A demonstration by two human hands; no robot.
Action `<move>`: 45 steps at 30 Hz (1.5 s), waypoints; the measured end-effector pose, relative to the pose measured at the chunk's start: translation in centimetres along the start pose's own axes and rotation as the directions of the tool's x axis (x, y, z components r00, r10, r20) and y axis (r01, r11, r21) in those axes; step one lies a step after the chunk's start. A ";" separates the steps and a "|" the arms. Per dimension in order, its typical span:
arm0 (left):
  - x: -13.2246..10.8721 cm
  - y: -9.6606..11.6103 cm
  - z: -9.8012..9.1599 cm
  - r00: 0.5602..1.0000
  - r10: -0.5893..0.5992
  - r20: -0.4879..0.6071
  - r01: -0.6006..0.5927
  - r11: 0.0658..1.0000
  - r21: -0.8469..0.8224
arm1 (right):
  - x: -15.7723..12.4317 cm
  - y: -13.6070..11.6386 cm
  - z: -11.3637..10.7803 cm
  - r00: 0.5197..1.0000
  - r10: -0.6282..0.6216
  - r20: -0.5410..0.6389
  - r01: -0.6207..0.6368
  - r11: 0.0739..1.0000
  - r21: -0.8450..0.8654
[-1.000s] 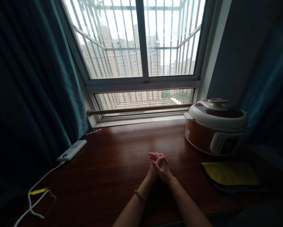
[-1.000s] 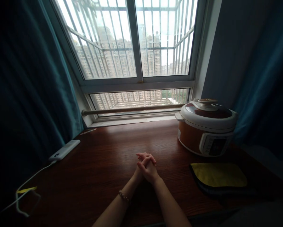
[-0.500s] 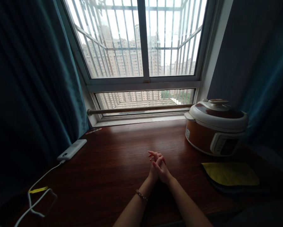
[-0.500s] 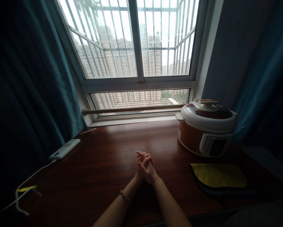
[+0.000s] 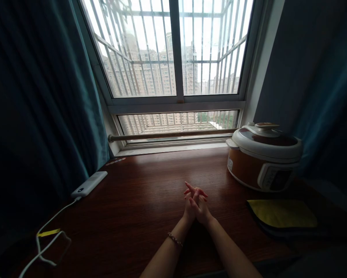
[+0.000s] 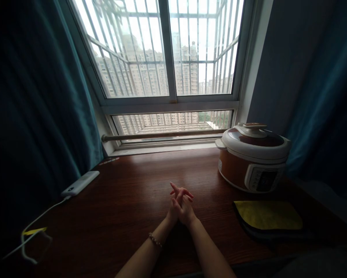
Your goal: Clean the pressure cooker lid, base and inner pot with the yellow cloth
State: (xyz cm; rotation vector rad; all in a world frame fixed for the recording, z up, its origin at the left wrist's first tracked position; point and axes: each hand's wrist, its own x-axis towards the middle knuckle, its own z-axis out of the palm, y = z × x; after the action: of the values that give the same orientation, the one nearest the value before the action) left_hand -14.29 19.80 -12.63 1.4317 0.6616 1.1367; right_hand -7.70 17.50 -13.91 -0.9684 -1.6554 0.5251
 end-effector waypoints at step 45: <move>-0.1 -0.3 0.0 1.000 -0.004 -0.027 0.004 1.000 -0.004 | 0.1 0.2 0.2 0.999 0.020 -0.043 -0.017 0.997 0.081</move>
State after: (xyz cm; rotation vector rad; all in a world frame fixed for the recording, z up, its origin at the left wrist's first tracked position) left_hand -14.28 19.75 -12.90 1.4130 0.6803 1.1554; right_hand -7.82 17.70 -14.12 -0.9301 -1.5755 0.5752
